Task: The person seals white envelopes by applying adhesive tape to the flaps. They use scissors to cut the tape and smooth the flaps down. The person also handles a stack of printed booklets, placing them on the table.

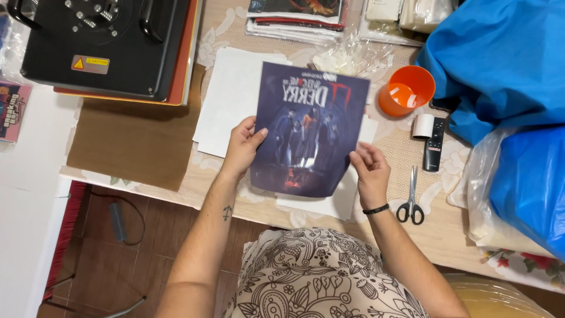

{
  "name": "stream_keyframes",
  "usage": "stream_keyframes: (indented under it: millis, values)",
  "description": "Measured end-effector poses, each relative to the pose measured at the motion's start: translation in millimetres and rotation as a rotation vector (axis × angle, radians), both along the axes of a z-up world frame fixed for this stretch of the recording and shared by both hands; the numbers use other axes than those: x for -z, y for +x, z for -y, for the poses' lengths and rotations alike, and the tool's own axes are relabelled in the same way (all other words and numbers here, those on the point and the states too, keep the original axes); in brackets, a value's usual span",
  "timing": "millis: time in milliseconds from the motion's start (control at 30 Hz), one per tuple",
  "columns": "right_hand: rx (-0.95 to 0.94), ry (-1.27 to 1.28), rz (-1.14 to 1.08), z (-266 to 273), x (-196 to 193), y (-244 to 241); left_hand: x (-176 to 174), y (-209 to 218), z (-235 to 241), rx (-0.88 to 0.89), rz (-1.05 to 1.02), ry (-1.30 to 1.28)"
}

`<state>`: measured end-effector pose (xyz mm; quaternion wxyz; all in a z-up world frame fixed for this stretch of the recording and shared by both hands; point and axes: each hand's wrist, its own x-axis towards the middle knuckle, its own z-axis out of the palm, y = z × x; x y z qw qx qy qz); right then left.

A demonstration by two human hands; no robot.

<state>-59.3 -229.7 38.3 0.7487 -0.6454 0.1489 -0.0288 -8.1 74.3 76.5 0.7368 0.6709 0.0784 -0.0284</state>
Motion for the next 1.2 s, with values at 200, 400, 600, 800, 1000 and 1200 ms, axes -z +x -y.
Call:
stream_keyframes:
  millis: [200, 400, 600, 800, 1000, 1200]
  values:
    - [-0.278, -0.203, 0.300, -35, -79, -17, -79, -43, 75, -0.241, 0.460, 0.495]
    - [-0.259, 0.016, 0.235, -1, 96, -34, -38, -83, 139, 0.369, 0.715, 0.452]
    - [-0.064, -0.001, -0.133, 15, 27, 12, -36, -76, 110, 0.223, 0.683, 0.785]
    - [0.020, -0.312, -0.470, 45, 184, 32, 80, -41, 75, 0.202, -0.262, 0.835]
    - [-0.028, -0.656, -0.451, 30, 103, 15, 95, -49, 89, 0.254, -0.395, 0.837]
    - [0.036, -0.515, -0.517, 25, 108, 26, 62, -60, 101, 0.338, -0.421, 0.803]
